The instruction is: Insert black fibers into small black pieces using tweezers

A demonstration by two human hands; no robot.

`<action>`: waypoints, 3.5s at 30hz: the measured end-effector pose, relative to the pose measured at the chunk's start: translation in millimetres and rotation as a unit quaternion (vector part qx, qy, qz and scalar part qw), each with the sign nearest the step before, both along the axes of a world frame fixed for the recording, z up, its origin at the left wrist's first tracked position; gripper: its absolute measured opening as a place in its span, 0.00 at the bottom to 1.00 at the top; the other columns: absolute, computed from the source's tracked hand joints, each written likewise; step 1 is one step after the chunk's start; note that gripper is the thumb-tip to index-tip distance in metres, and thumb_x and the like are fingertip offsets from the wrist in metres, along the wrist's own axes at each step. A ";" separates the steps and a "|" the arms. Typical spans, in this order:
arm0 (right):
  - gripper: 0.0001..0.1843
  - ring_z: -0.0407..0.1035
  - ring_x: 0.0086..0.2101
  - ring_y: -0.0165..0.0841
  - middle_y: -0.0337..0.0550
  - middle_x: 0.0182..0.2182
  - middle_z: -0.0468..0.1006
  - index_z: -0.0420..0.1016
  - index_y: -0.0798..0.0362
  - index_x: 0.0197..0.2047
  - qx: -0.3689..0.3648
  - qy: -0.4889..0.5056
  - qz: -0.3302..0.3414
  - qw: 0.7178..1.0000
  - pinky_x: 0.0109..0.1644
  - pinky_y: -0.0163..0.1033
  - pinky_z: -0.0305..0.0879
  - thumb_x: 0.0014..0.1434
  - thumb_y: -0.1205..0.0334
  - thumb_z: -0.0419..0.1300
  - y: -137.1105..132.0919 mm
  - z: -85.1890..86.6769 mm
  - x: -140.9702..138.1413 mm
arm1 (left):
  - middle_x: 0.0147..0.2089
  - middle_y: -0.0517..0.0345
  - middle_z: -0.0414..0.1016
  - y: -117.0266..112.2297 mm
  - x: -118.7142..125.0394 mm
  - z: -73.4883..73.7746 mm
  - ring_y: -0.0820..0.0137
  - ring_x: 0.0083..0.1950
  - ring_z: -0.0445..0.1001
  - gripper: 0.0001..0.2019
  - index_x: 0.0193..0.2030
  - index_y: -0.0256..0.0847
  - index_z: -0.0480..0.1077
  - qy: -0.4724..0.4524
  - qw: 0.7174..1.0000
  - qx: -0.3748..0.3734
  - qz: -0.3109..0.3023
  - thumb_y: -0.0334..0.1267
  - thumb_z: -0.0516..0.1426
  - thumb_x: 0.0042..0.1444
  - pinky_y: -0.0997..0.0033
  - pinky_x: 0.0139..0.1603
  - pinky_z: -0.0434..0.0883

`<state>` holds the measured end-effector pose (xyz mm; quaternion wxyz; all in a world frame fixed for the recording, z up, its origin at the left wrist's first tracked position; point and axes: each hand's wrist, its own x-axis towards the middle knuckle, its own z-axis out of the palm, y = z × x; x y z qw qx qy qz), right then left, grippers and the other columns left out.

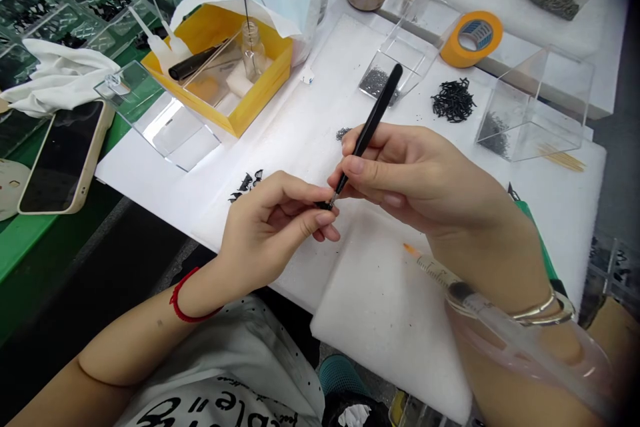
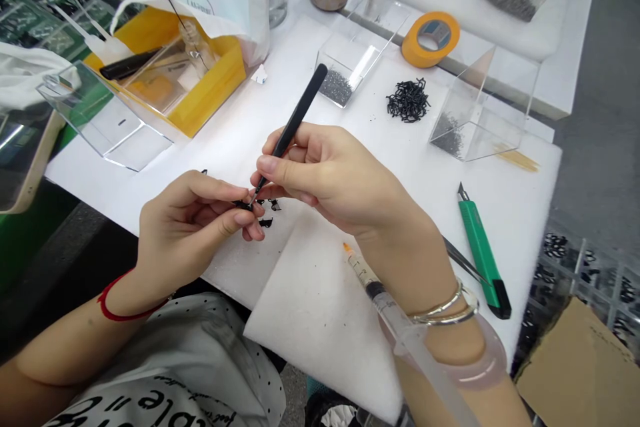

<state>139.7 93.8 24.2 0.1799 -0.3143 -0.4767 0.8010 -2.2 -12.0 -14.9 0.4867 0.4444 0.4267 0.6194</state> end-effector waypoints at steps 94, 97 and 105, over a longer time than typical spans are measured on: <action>0.07 0.57 0.16 0.19 0.34 0.28 0.76 0.70 0.52 0.35 0.205 -0.066 -0.052 0.975 0.30 0.34 0.71 0.54 0.64 0.65 -8.1 2.8 -2.0 | 0.31 0.64 0.78 0.0 -0.7 3.3 0.76 0.28 0.80 0.09 0.37 0.39 0.70 0.013 0.999 -0.044 0.025 0.22 0.61 0.52 0.79 0.28 0.78; 0.07 0.55 0.16 0.19 0.34 0.27 0.75 0.70 0.52 0.35 0.201 -0.062 -0.050 0.976 0.32 0.35 0.73 0.54 0.64 0.65 -8.3 3.2 -1.9 | 0.31 0.63 0.78 -0.7 -0.8 3.4 0.76 0.28 0.80 0.09 0.37 0.39 0.70 0.014 0.999 -0.044 0.026 0.22 0.61 0.52 0.78 0.28 0.78; 0.06 0.65 0.19 0.23 0.32 0.24 0.74 0.72 0.50 0.33 0.208 -0.080 -0.067 0.972 0.23 0.32 0.66 0.53 0.66 0.66 -10.4 5.5 -3.1 | 0.31 0.63 0.78 0.3 -0.1 4.2 0.75 0.27 0.80 0.09 0.36 0.40 0.71 0.021 0.998 -0.055 0.037 0.22 0.62 0.51 0.78 0.27 0.78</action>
